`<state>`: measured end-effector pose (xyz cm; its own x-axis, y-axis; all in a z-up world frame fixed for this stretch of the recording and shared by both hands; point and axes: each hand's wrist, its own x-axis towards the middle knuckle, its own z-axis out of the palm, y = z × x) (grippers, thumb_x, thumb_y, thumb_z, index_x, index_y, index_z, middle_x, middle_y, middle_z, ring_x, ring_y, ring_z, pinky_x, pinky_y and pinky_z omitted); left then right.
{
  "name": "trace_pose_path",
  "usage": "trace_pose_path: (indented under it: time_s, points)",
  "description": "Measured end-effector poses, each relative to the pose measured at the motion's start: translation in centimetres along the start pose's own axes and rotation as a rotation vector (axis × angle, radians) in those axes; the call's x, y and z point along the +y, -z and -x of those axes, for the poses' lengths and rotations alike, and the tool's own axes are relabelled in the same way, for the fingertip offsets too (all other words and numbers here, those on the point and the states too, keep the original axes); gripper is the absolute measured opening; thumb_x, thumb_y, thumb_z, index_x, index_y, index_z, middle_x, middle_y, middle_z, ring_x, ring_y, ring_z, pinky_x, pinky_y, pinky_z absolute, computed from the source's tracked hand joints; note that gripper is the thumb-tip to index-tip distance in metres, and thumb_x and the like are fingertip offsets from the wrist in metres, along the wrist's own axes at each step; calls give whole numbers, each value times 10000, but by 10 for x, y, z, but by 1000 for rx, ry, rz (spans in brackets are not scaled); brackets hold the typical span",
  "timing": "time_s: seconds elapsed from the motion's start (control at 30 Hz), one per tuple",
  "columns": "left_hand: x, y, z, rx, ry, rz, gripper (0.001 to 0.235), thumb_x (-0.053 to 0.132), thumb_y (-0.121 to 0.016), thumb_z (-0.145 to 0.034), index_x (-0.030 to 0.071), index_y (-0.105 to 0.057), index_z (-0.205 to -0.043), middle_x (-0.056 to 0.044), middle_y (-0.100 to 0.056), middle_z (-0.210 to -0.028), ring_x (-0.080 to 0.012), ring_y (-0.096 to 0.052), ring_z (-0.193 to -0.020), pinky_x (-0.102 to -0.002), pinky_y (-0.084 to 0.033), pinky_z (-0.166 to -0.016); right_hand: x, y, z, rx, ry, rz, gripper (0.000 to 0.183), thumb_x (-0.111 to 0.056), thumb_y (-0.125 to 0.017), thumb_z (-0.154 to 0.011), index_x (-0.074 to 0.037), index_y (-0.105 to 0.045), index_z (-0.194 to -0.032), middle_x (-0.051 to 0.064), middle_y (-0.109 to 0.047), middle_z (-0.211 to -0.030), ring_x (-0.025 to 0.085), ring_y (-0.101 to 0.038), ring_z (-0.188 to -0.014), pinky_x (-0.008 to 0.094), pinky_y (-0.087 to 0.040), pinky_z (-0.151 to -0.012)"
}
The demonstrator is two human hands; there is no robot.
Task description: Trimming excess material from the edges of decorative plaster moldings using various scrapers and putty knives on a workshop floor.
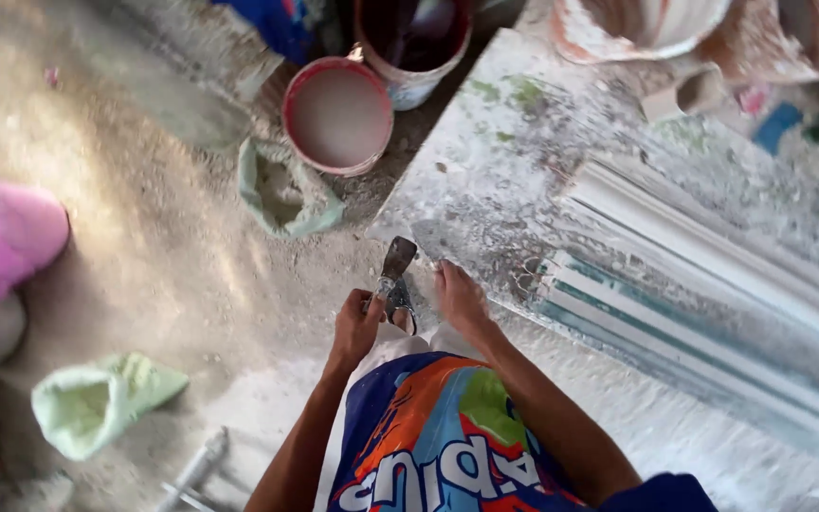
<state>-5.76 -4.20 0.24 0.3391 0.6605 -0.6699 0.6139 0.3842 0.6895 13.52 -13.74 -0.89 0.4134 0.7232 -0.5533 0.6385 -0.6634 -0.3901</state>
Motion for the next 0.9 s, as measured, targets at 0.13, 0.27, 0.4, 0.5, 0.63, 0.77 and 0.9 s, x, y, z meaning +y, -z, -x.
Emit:
trace_pose_path:
  time_s: [0.13,0.27,0.4,0.5,0.63,0.77,0.9]
  points:
    - [18,8,10,-10,-4,13,415,434,-584,-999,38,-656,-1098,-115,-732,-751,-240,-657,-670,-403,-490,-627,-36,9,34,405,-50,19,335,-446,-420,-1078,-189,-598,-1199,115,-706,-831,337,-755,-784,413,-598,-729]
    - [53,11,20,-32,-59,61,402,373,-542,-1028,-11,-616,-1120,-145,-714,-786,-223,-619,-684,-410,-481,-621,85,-36,-5,513,35,-22,382,-445,-454,-1088,-173,-594,-1317,171,-747,-1074,378,-751,-932,490,-622,-738]
    - [40,-2,-41,-75,-161,-78,453,430,-555,-1001,3,-573,-1150,-136,-689,-827,-233,-634,-725,-422,-506,-660,77,38,89,479,-25,-226,537,-476,-553,-1024,-195,-486,-1476,192,-718,-1151,442,-715,-961,584,-590,-718]
    - [76,-38,-74,-169,-306,-178,454,416,-544,-1018,-4,-514,-1188,-237,-631,-866,-361,-641,-734,-537,-492,-659,125,22,129,659,-173,-338,403,-446,-597,-1008,-208,-656,-1329,116,-759,-1041,363,-737,-946,464,-614,-756]
    - [179,-106,-68,-311,-525,-391,473,352,-550,-991,-8,-494,-1293,-288,-646,-983,-481,-678,-823,-575,-525,-633,160,26,193,761,-576,-538,403,-405,-615,-1005,-167,-662,-1328,197,-715,-855,430,-716,-880,570,-578,-759]
    - [223,-210,-105,-390,-838,-594,388,268,-582,-1026,70,-488,-1346,-205,-623,-1226,-331,-697,-856,-451,-600,-623,163,57,236,873,-799,-817,245,-290,-522,-1035,-73,-632,-1006,55,-614,-699,214,-635,-591,391,-509,-571]
    - [264,-318,-115,-390,-1178,-578,347,141,-625,-971,64,-485,-1278,-194,-607,-1115,-425,-591,-1001,-529,-502,-789,177,67,253,873,-941,-893,281,-324,-515,-1039,-77,-614,-947,95,-639,-674,248,-657,-614,439,-470,-624]
